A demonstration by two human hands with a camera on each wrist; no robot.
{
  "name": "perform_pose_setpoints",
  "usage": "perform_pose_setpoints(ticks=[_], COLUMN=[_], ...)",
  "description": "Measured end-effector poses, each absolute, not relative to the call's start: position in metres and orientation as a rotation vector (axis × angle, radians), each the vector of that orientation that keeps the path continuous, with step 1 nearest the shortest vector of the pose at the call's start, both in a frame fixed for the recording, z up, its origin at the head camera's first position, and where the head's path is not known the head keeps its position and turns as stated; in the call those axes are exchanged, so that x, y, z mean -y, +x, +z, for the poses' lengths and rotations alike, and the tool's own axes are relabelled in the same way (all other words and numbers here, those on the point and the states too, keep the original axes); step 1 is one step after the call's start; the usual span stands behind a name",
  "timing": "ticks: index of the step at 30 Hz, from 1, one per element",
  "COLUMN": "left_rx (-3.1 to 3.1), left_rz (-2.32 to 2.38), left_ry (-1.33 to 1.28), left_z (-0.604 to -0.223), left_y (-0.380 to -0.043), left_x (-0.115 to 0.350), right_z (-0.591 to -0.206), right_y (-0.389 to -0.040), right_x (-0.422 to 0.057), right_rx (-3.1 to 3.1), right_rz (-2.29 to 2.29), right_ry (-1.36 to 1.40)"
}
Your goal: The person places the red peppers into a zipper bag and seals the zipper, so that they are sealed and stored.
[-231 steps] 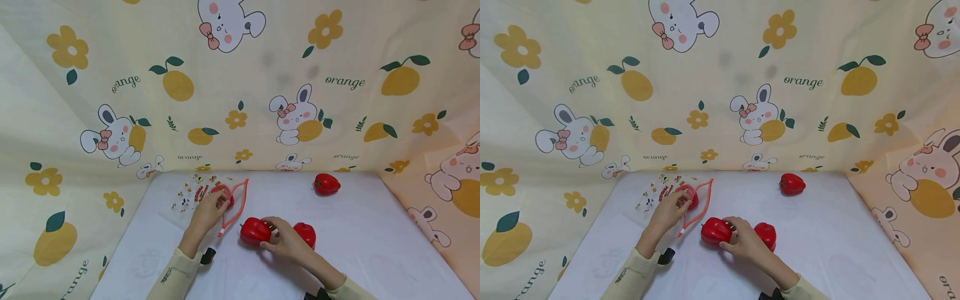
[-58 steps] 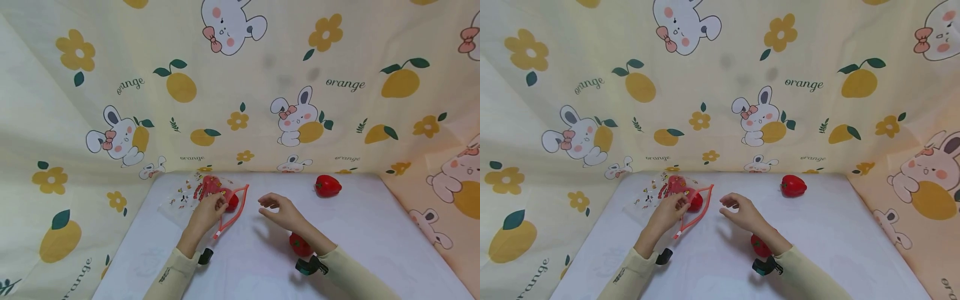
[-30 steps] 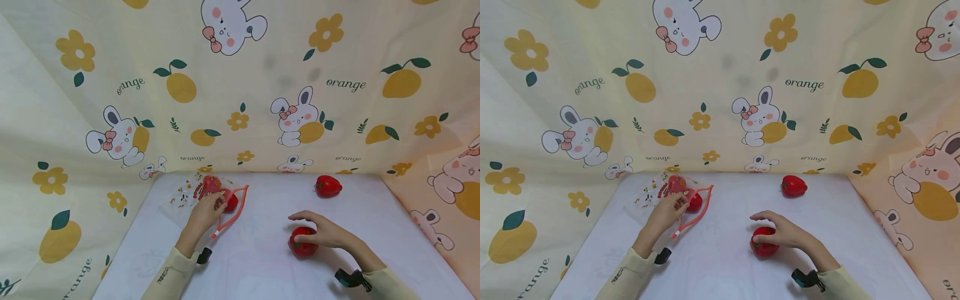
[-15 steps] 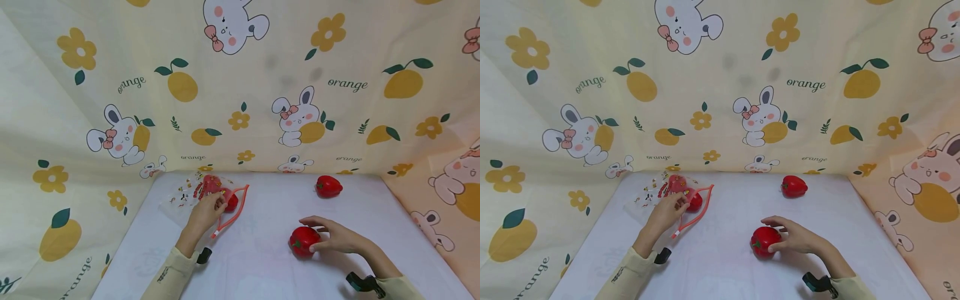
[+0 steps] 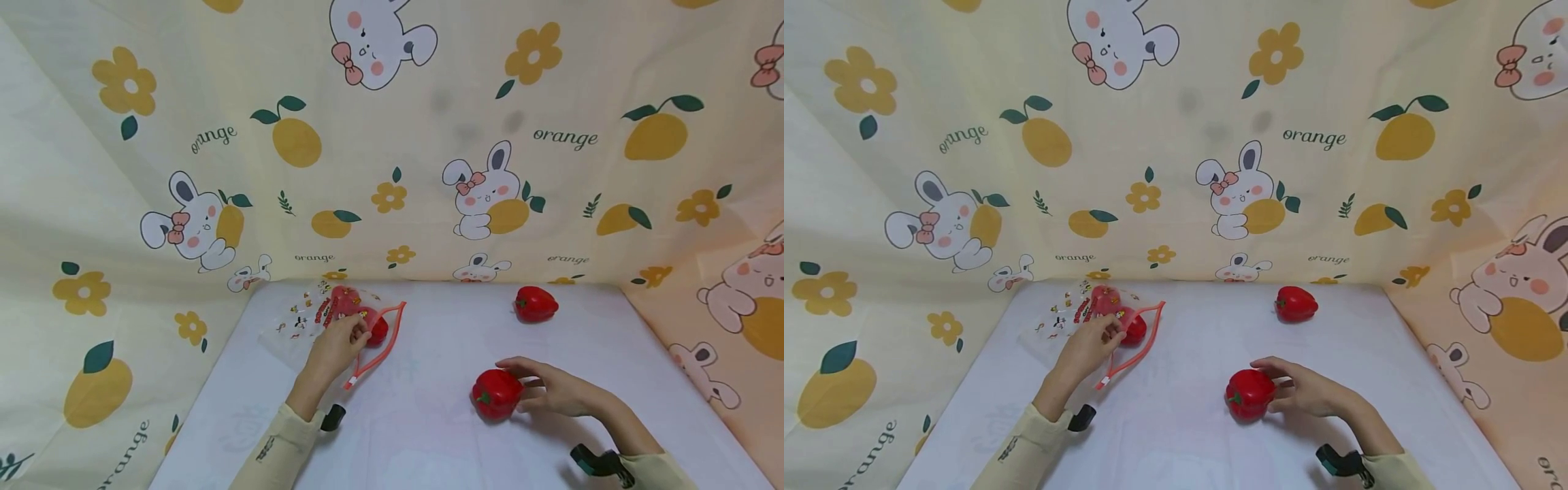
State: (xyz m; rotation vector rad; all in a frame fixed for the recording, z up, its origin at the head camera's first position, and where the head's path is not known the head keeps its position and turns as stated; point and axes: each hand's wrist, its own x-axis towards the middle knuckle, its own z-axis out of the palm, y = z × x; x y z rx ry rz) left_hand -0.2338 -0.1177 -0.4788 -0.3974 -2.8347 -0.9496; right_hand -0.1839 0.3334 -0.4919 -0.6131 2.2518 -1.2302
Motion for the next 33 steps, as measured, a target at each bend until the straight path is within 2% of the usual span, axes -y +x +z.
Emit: perform_pose_setpoints(ticks=[18, 33], left_rx=[2.814, 2.804], left_rz=[-0.936, -0.952], left_ry=[-0.44, -0.427], left_z=[-0.482, -0.482], left_y=[-0.234, -0.235], left_x=[0.118, 0.117], right_z=[-0.499, -0.516], right_y=[-0.187, -0.199], right_x=[-0.334, -0.282], right_rx=[-2.312, -2.651], right_rz=[-1.236, -1.278], right_ry=[-0.618, -0.516])
